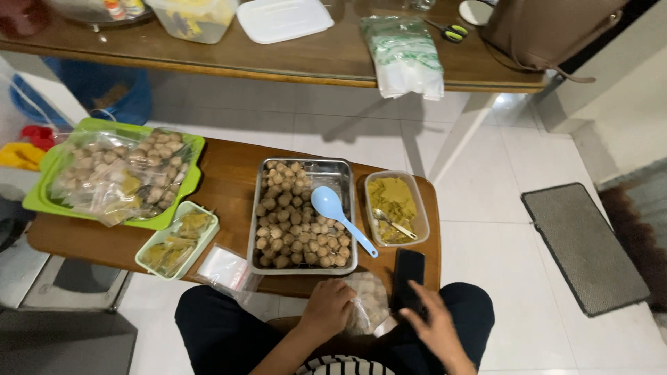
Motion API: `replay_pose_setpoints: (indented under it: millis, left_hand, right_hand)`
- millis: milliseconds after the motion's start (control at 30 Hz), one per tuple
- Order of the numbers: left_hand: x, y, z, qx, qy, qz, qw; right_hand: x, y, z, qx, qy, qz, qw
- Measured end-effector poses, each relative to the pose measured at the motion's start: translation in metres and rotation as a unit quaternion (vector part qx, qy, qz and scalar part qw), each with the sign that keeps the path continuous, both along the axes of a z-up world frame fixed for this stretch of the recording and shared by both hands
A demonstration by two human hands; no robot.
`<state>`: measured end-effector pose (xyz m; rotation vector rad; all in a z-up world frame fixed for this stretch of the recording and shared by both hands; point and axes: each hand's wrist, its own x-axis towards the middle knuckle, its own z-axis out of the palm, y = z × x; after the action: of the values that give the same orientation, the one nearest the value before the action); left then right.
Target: Portioning meatballs from a tray into small plastic bags and tying them shut.
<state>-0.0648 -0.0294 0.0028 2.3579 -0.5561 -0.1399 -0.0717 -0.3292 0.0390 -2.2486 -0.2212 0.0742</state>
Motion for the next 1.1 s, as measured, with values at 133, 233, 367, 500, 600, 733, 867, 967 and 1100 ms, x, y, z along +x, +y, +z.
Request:
replay_pose_setpoints:
  millis: [133, 233, 367, 500, 600, 733, 867, 967, 1100]
  left_hand:
    - [-0.002, 0.039, 0.031, -0.021, -0.001, 0.058, 0.998]
    - [0.004, 0.077, 0.059, -0.053, -0.060, 0.112, 0.990]
    - [0.037, 0.141, 0.075, 0.014, 0.079, 0.271, 0.959]
    - [0.077, 0.173, 0.148, -0.042, 0.039, 0.384, 0.921]
    - [0.137, 0.233, 0.077, 0.051, -0.155, 0.377, 0.912]
    - [0.199, 0.274, 0.049, 0.039, -0.132, 0.448, 0.883]
    - [0.247, 0.303, 0.014, 0.114, -0.126, 0.487, 0.857]
    - [0.265, 0.300, 0.006, 0.195, 0.031, 0.481, 0.855]
    - [0.271, 0.298, -0.043, 0.203, 0.041, 0.524, 0.826]
  right_hand:
    - [-0.003, -0.043, -0.023, -0.079, -0.121, -0.065, 0.987]
    - [-0.009, -0.072, -0.048, -0.193, -0.209, -0.166, 0.944]
    - [-0.019, -0.090, -0.089, -0.220, -0.231, -0.230, 0.920]
    - [-0.029, -0.074, -0.106, -0.336, -0.228, -0.266, 0.874]
    - [-0.027, -0.071, -0.106, -0.339, -0.266, -0.284, 0.857]
    - [-0.027, -0.066, -0.110, -0.343, -0.292, -0.307, 0.838]
    - [-0.023, -0.064, -0.115, -0.320, -0.267, -0.333, 0.846]
    - [-0.020, -0.068, -0.121, -0.323, -0.249, -0.347, 0.845]
    - [-0.012, -0.075, -0.131, -0.288, -0.239, -0.360, 0.855]
